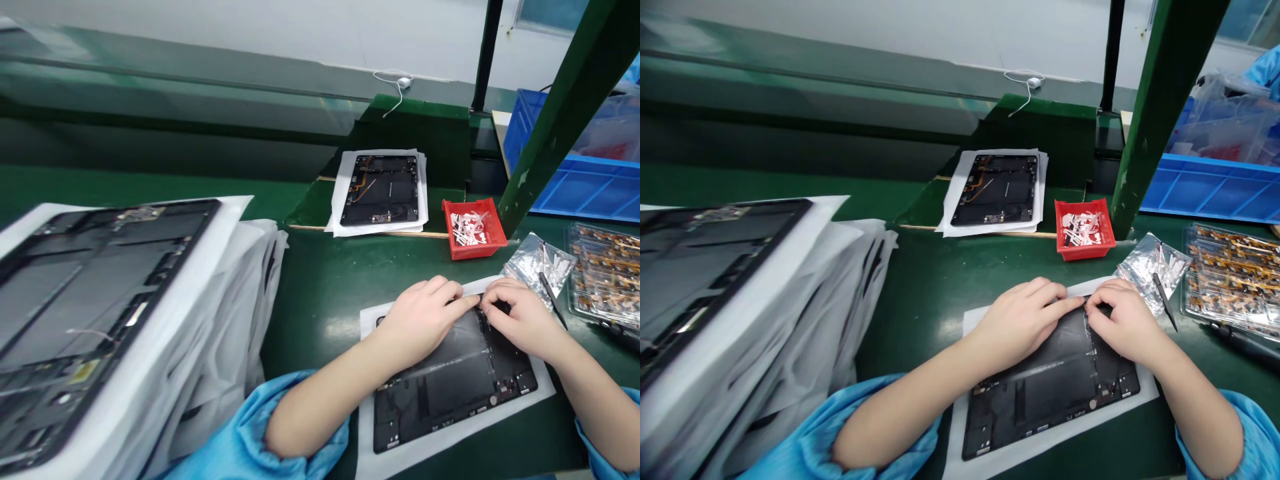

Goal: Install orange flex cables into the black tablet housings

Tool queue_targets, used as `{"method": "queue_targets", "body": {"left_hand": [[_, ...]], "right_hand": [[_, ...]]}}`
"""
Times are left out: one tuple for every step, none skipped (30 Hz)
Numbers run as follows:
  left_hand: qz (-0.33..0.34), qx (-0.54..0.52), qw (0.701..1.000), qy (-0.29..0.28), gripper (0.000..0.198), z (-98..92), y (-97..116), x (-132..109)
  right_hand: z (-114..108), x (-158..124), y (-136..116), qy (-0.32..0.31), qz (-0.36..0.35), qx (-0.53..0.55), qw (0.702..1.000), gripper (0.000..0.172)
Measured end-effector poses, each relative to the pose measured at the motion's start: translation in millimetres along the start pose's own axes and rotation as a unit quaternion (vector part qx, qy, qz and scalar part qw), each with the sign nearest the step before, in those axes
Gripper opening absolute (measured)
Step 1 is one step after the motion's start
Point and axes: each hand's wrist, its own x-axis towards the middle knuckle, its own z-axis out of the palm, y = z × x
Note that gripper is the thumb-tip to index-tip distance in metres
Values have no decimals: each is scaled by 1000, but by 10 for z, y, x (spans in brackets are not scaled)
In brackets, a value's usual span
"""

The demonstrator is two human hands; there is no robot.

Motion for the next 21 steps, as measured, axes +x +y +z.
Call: {"method": "queue_targets", "body": {"left_hand": [[-2,2,1000,-4,29,-6,8,8],[-3,4,1000,-4,28,-7,15,15],[-4,9,1000,0,27,-3,24,23],[-5,13,1000,6,24,5,32,30],[-6,19,1000,12,22,15,41,38],[-5,28,999,21,18,28,49,47],[-3,39,999,27,15,39,58,58],[-1,51,998,32,13,50,66,71],[1,64,997,35,11,58,74,85],[2,76,996,38,10,63,80,100],[3,86,995,40,9,67,86,116],[2,93,995,40,9,69,91,131],[2,97,994,40,10,70,95,146],[2,99,994,41,11,71,98,159],[2,100,994,42,13,73,102,170],[2,101,994,44,15,74,106,180],[2,103,994,46,16,77,111,188],[2,105,993,50,17,79,116,194],[0,109,992,55,18,83,120,199],[-1,113,992,62,19,87,124,202],[-1,114,991,69,19,91,125,204]], "right_hand": [[4,-2,0,4,0,-1,1000,17],[8,-3,0,7,0,-1,1000,17],[12,-3,1,9,0,-1,1000,17],[15,-2,3,10,1,-1,1000,17],[18,-1,6,10,2,-1,1000,17],[19,0,8,9,4,0,1000,17],[20,2,11,7,6,0,1000,17],[19,4,12,4,8,2,1000,17],[17,6,12,1,10,3,1000,16],[13,8,10,-2,12,5,1000,16],[8,10,7,-5,15,7,1000,16],[3,12,2,-6,17,9,1000,16],[-2,15,-3,-6,20,9,1000,15],[-7,18,-7,-6,22,9,1000,16],[-11,20,-12,-6,22,9,1000,16],[-13,23,-16,-5,22,8,1000,16],[-14,25,-20,-5,22,8,1000,16],[-14,27,-23,-5,22,7,1000,16],[-13,29,-25,-5,23,7,1000,17],[-12,31,-27,-6,25,7,1000,17],[-12,32,-27,-7,26,7,1000,17]]}}
